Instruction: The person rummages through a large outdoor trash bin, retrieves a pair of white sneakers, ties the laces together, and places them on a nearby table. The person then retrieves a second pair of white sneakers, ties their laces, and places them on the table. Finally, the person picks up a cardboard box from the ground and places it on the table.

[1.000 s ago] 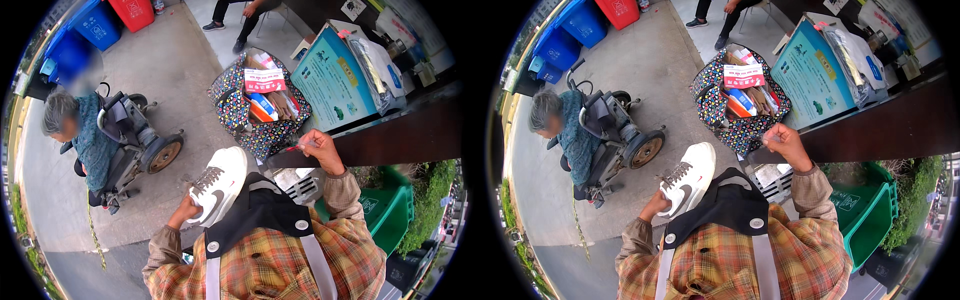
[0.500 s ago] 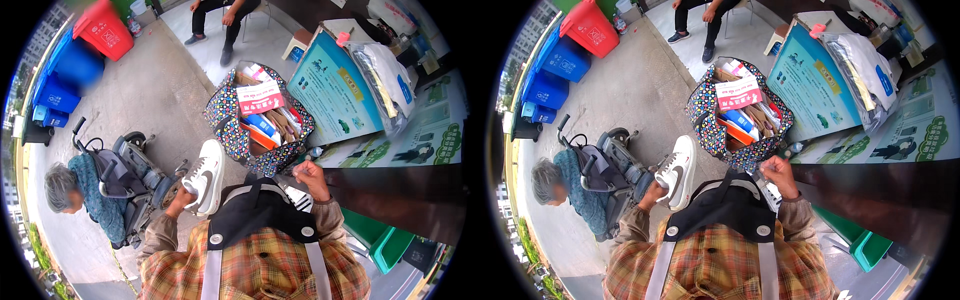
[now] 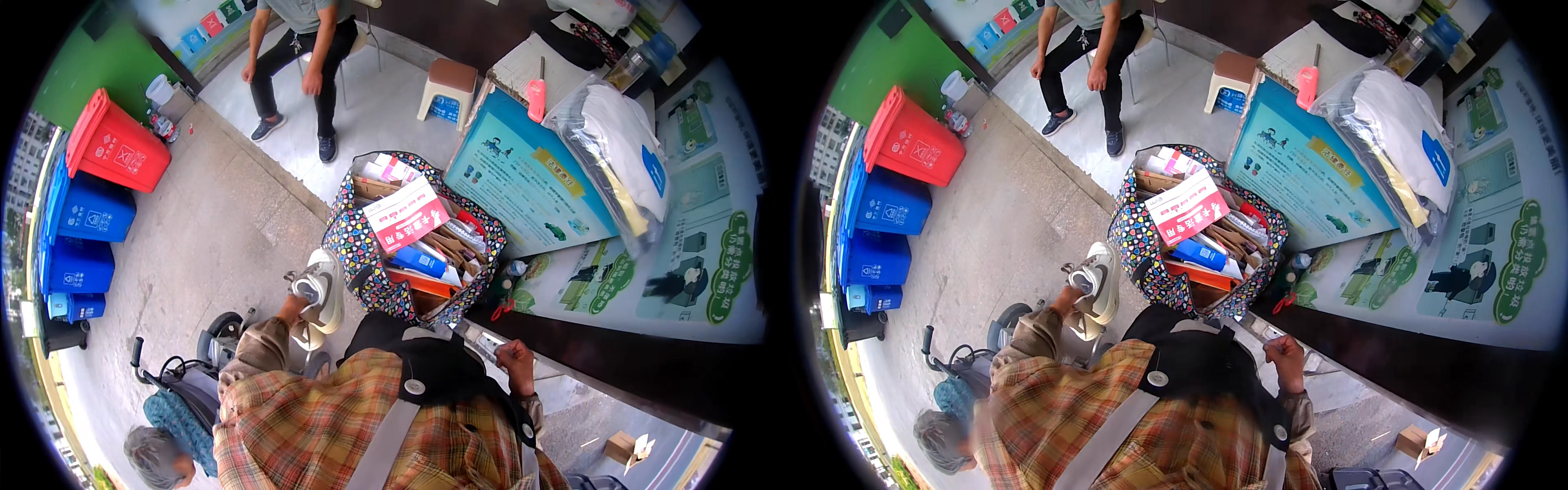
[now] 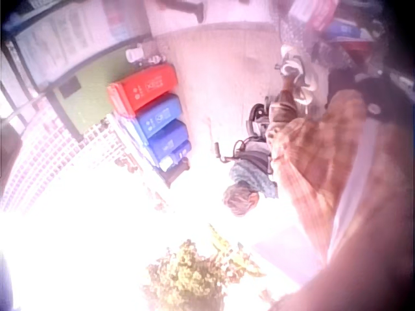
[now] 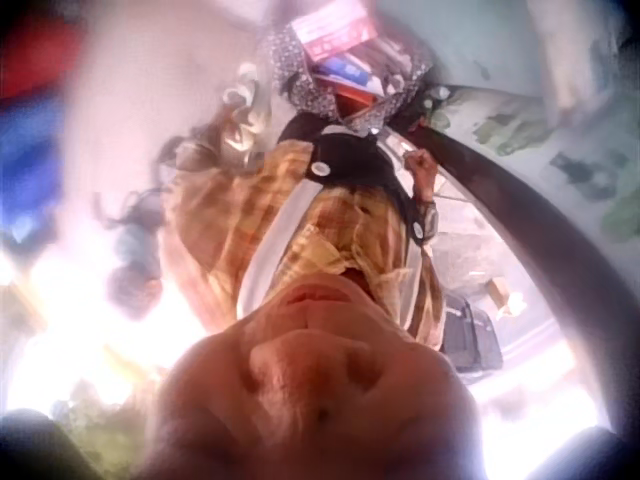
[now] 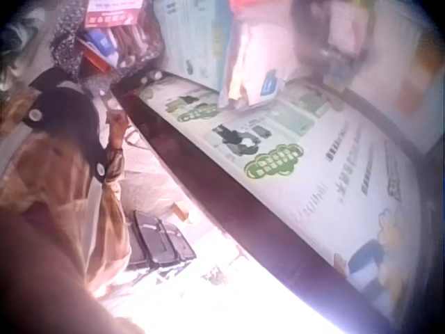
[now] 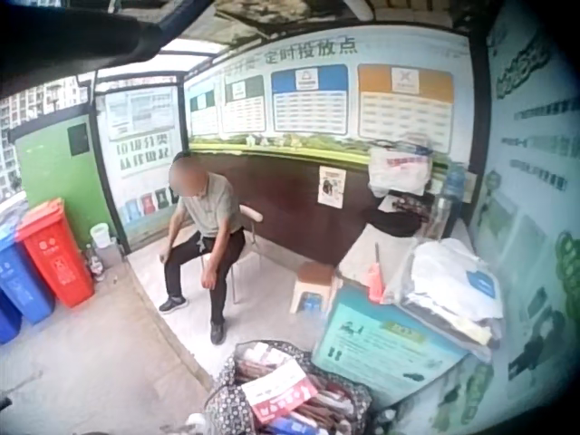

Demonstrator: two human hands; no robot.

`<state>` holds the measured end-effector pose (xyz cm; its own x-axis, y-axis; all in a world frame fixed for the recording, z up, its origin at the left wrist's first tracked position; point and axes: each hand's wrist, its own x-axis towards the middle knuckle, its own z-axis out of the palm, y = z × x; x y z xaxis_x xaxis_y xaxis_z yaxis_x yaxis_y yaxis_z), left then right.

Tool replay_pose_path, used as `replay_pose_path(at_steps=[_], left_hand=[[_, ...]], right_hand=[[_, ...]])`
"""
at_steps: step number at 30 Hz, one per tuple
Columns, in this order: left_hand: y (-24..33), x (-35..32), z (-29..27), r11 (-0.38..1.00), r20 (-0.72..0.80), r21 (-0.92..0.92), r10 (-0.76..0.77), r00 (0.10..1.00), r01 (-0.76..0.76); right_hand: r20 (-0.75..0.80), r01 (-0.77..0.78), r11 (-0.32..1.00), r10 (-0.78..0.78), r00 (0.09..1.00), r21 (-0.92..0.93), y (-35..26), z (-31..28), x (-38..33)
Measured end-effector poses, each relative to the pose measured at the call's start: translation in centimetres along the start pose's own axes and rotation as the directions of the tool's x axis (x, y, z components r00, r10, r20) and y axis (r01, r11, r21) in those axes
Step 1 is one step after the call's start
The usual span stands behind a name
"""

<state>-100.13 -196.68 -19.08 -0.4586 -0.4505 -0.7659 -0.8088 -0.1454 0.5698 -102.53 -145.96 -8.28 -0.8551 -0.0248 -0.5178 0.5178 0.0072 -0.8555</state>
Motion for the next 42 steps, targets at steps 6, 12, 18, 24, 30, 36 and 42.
replay_pose_path(at_steps=[6,12,18,24,30,36,42], left_hand=[[27.2,12.9,1.1,0.937,0.278,-0.157,0.344,0.897,-0.311],[45.1,13.1,13.7,0.198,0.322,-0.057,0.931,0.170,-0.978],[16.7,24.4,15.8,0.940,0.926,0.326,-0.296,0.236,-0.099],[4.2,7.9,23.4,-0.177,0.911,0.023,-0.402,0.094,-0.984],[-2.5,-1.3,31.8,-0.174,0.900,-0.347,-0.336,-0.276,-0.921],[-5.4,-17.8,43.5,-0.146,0.878,-0.370,-0.379,-0.293,-0.917],[-8.0,-25.7,51.4,-0.046,0.862,-0.363,-0.396,-0.317,-0.931]], right_hand=[[-0.098,-0.010,0.992,0.022,0.995,0.126,0.8,5.4,-2.1],[-0.293,-0.058,0.992,0.089,0.952,0.112,3.2,9.7,-5.0],[-0.430,0.110,0.983,-0.162,0.888,-0.144,4.9,8.8,-7.0],[-0.656,0.119,0.971,0.048,0.753,0.207,9.3,5.0,-13.8],[-0.879,0.299,0.920,0.088,0.469,0.252,14.5,-5.8,-27.2],[-0.915,0.459,0.887,0.149,-0.374,-0.043,16.2,-16.3,-53.0],[-0.448,-0.031,0.996,-0.067,-0.892,-0.088,25.1,-20.1,-74.5]])
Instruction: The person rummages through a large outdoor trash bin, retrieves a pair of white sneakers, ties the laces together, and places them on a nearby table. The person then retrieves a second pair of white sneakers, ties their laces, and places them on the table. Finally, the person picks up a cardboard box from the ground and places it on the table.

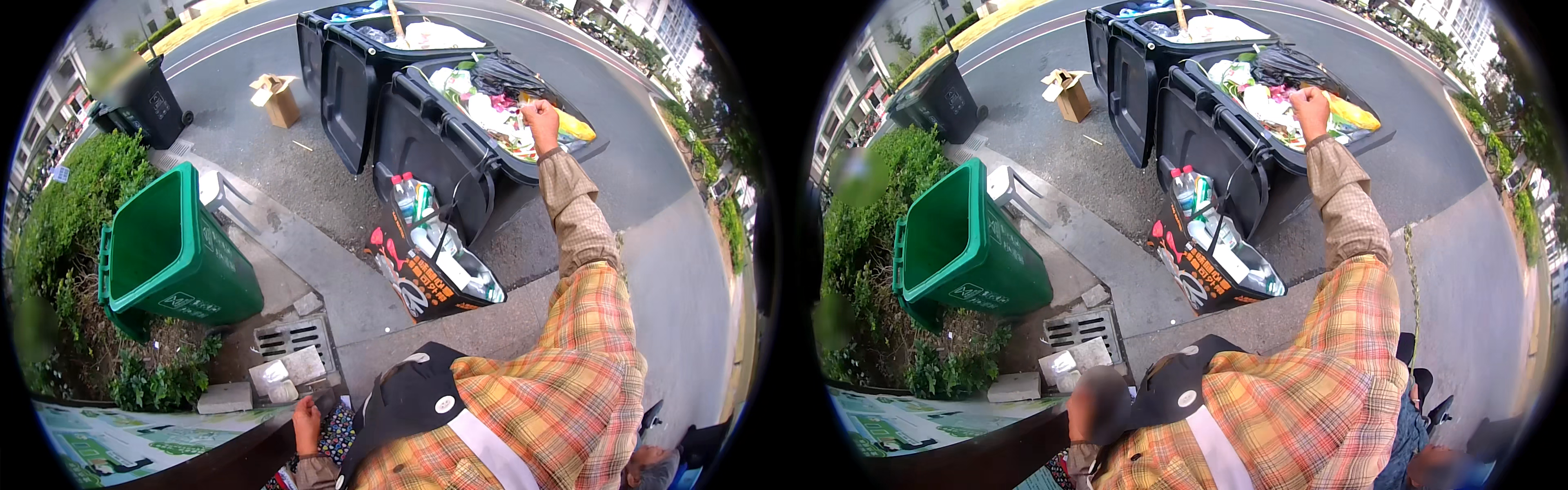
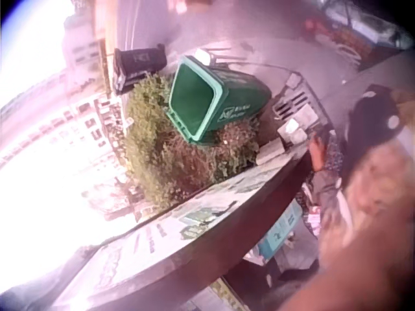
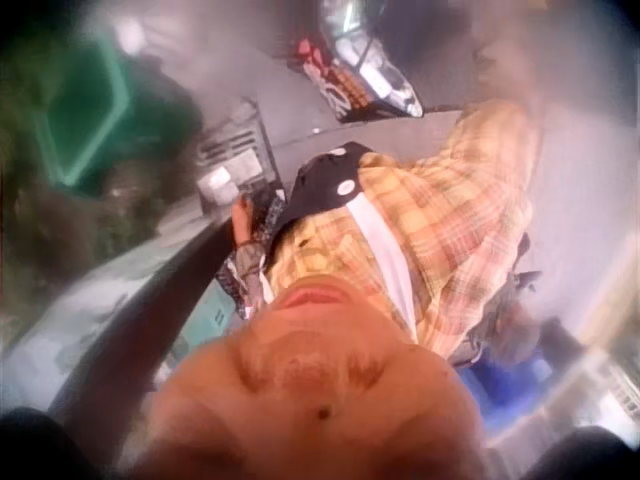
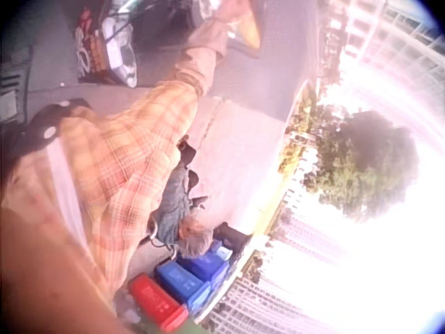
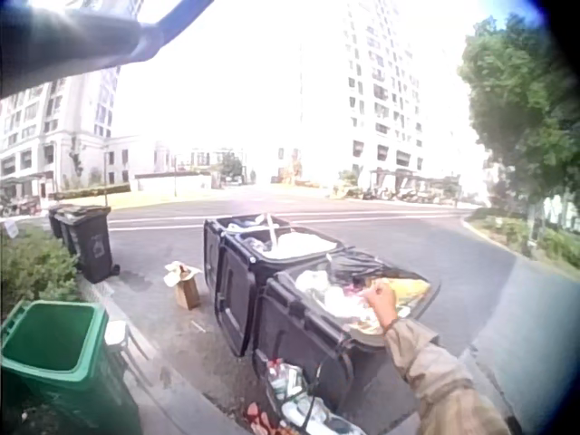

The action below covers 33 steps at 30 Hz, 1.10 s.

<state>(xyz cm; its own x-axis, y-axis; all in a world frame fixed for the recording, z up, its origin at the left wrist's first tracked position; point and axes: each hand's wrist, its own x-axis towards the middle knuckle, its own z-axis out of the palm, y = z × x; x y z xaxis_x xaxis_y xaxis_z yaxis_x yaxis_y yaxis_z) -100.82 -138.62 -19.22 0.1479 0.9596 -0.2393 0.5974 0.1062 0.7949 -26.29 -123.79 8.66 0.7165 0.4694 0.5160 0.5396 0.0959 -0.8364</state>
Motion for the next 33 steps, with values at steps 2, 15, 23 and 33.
replay_pose_path(at_steps=[2,15,23,33], left_hand=[[-1.9,2.1,-0.2,0.955,0.069,0.275,0.097,0.993,-0.113],[-4.9,20.4,0.5,0.918,0.479,0.376,-0.078,0.874,-0.125],[2.3,43.0,-1.7,0.925,0.420,0.238,0.177,0.890,-0.296],[13.3,63.7,-4.4,0.806,0.584,0.428,0.099,0.806,-0.409]], right_hand=[[0.039,-0.118,0.878,0.153,0.987,-0.465,5.7,-2.1,3.9],[0.126,0.138,-0.003,0.387,0.913,-0.990,1.0,1.4,11.3],[0.247,0.182,0.398,0.118,0.962,-0.899,4.4,9.5,12.8],[0.227,0.088,0.788,0.066,0.972,-0.609,7.9,25.3,24.7]])
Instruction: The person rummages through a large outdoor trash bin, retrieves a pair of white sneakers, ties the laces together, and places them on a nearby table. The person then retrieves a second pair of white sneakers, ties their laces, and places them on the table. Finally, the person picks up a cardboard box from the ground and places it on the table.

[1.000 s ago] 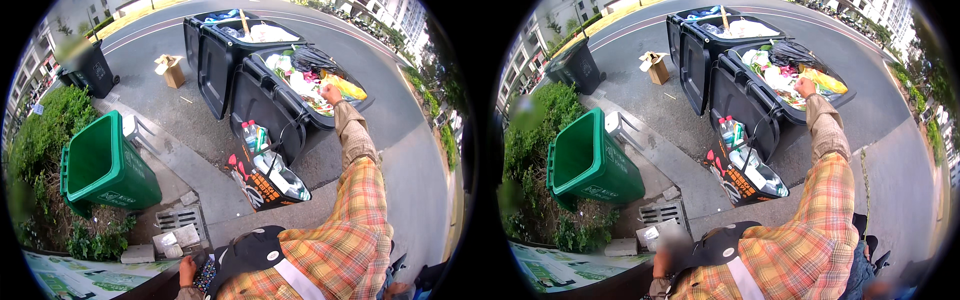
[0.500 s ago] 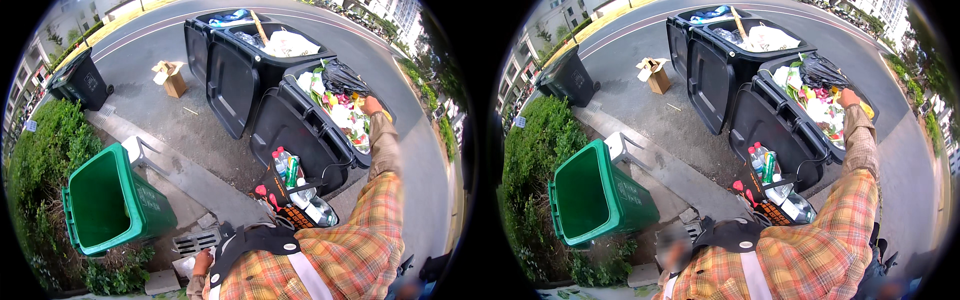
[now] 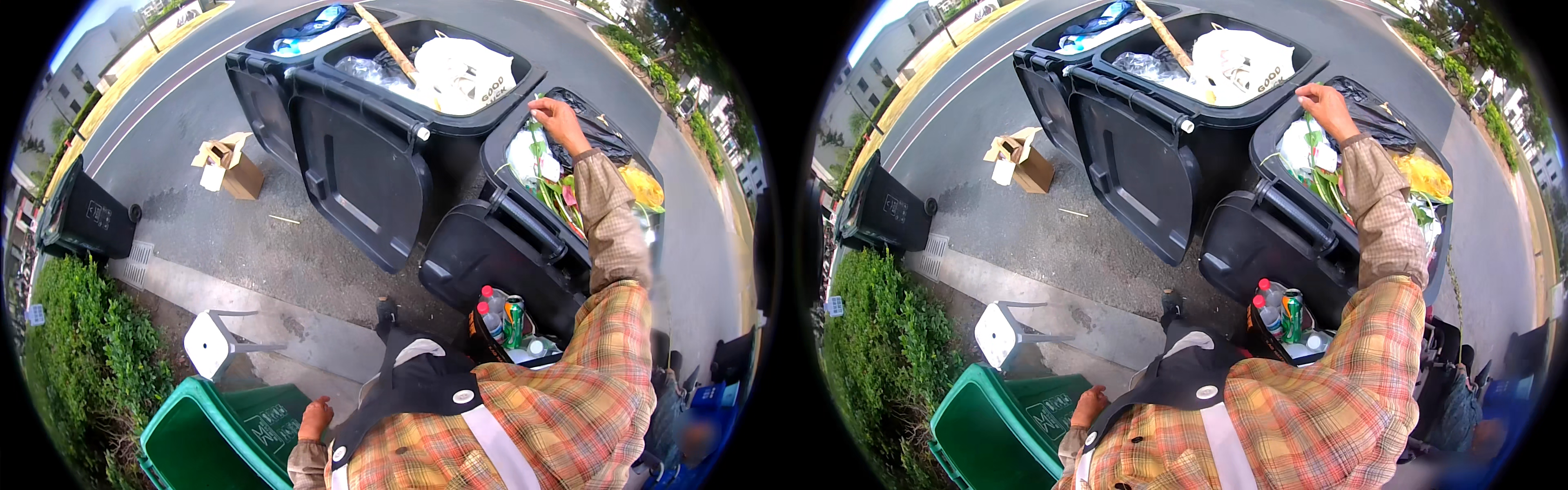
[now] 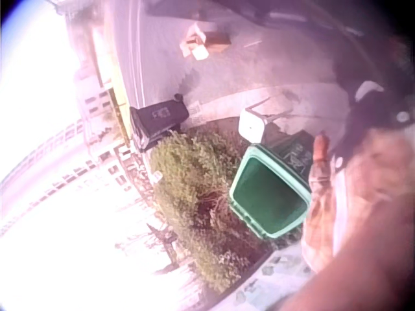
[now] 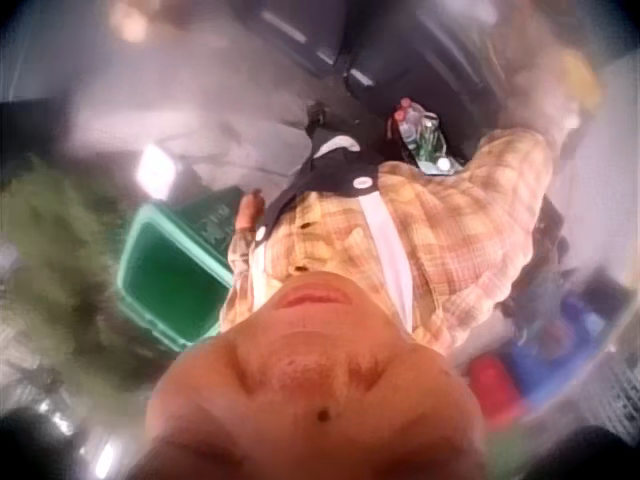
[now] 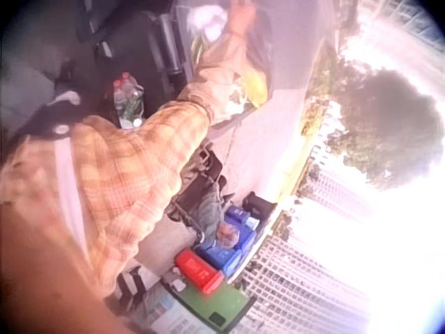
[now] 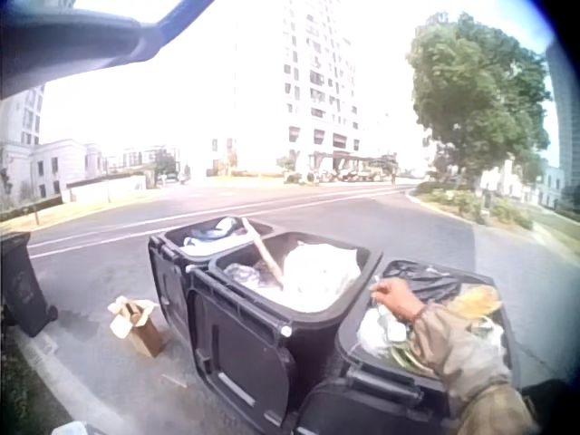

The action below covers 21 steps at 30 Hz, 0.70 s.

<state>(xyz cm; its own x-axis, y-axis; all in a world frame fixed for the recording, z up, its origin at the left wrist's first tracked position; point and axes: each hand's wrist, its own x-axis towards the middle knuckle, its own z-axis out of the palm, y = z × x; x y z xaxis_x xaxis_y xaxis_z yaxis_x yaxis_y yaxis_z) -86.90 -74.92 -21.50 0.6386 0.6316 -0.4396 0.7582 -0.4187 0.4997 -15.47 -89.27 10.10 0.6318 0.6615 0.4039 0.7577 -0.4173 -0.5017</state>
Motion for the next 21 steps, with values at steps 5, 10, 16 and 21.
replay_pose_path(at_steps=[5,10,16,21], left_hand=[[-7.2,7.8,-1.7,0.961,-0.003,-0.272,0.052,0.999,-0.051],[-0.1,18.0,-10.3,0.969,0.163,-0.244,0.021,0.986,0.019],[13.1,31.3,-24.3,0.727,0.205,-0.684,0.270,0.941,-0.059],[27.6,40.7,-37.2,0.682,0.432,-0.694,0.650,0.625,-0.229]], right_hand=[[0.140,-0.170,0.906,0.125,0.982,0.386,2.6,9.4,8.5],[0.136,-0.211,0.976,0.217,0.967,-0.058,4.9,16.9,15.7],[0.352,-0.095,0.994,0.073,0.933,0.045,1.1,25.5,18.5],[0.168,0.183,0.957,-0.223,0.960,0.226,-3.8,27.7,19.8]])
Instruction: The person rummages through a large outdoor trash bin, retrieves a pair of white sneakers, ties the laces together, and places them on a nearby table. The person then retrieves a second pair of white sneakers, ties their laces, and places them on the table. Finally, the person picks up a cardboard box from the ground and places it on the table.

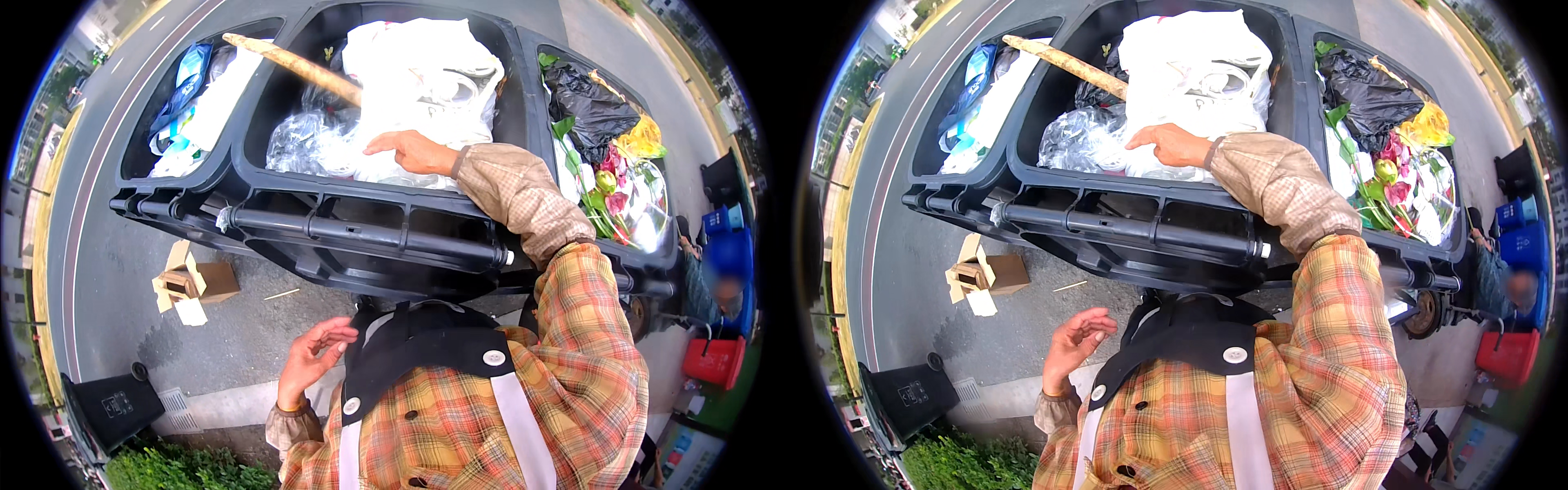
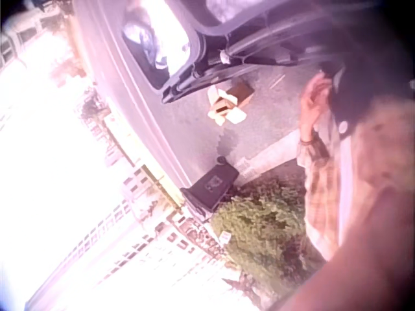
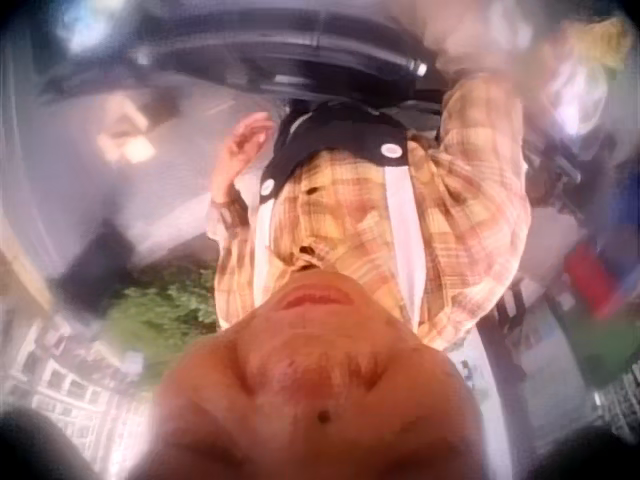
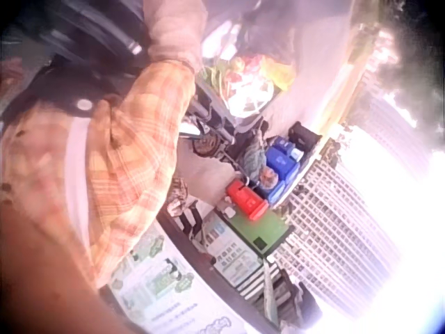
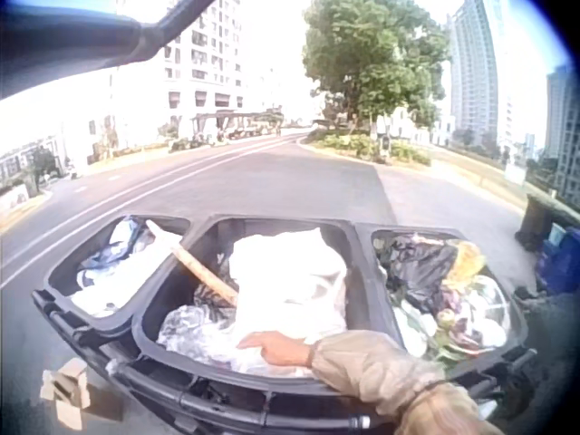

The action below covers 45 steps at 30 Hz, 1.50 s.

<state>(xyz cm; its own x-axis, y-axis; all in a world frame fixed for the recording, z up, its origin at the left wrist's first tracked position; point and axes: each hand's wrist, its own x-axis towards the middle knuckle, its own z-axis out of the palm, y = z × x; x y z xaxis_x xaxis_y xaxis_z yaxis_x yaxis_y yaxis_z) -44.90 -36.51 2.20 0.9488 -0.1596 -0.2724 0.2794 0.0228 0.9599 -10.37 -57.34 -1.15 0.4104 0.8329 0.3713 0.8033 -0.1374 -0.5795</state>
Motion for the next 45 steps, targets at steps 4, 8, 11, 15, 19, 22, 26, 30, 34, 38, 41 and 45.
replay_pose_path(at_steps=[4,8,11,15,19,22,26,30,34,38,41,45], left_hand=[[10.1,7.9,-4.6,0.975,0.431,0.136,0.100,0.897,-0.175],[15.5,14.0,-4.9,0.921,0.657,0.225,0.098,0.748,-0.318],[17.8,17.8,-3.5,0.867,0.775,0.275,0.056,0.630,-0.415],[18.9,21.9,2.3,0.631,0.808,0.247,0.284,0.516,-0.735],[16.9,30.1,7.5,0.228,0.769,0.296,0.519,0.373,-0.928],[14.4,38.7,7.9,-0.012,0.750,0.543,0.457,0.478,-0.840],[12.3,45.6,4.8,-0.287,0.580,0.814,0.350,0.736,-0.505],[11.5,45.6,2.3,-0.183,0.506,0.863,0.320,0.801,-0.472],[10.9,43.3,3.6,-0.377,0.678,0.735,0.428,0.598,-0.564],[9.3,41.8,1.0,-0.489,0.478,0.825,0.336,0.811,-0.284],[9.9,43.5,-4.2,-0.147,0.342,0.929,0.691,0.637,-0.339],[11.0,44.7,-7.7,-0.144,0.333,0.933,0.697,0.635,-0.330]], right_hand=[[-0.311,-0.288,0.859,0.436,0.845,0.423,0.4,-2.3,-0.8],[-0.578,-0.598,0.682,0.710,0.403,0.422,5.2,-3.9,-3.7],[-0.710,-0.684,0.600,0.683,0.168,0.415,9.6,-5.7,-6.3],[-0.732,-0.867,0.497,0.600,0.322,0.026,13.2,-8.1,-6.9],[-0.606,-0.925,0.373,0.720,0.338,-0.074,15.8,-9.2,-6.0],[-0.553,-0.933,0.360,0.775,0.305,-0.010,16.0,-8.8,-5.2],[-0.710,-0.881,0.473,0.616,0.343,-0.015,17.1,-8.1,-6.0],[-0.634,-0.918,0.302,0.664,0.396,-0.258,15.4,-9.5,-5.8],[-0.777,-0.792,0.610,0.487,0.398,-0.023,16.6,-9.0,-6.9],[-0.607,-0.740,0.554,0.454,0.652,-0.380,9.3,-10.2,-1.7],[-0.519,-0.698,0.420,0.469,0.715,-0.581,1.5,-10.9,1.5],[-0.509,-0.702,0.354,0.500,0.701,-0.618,-3.3,-12.2,-2.0]])
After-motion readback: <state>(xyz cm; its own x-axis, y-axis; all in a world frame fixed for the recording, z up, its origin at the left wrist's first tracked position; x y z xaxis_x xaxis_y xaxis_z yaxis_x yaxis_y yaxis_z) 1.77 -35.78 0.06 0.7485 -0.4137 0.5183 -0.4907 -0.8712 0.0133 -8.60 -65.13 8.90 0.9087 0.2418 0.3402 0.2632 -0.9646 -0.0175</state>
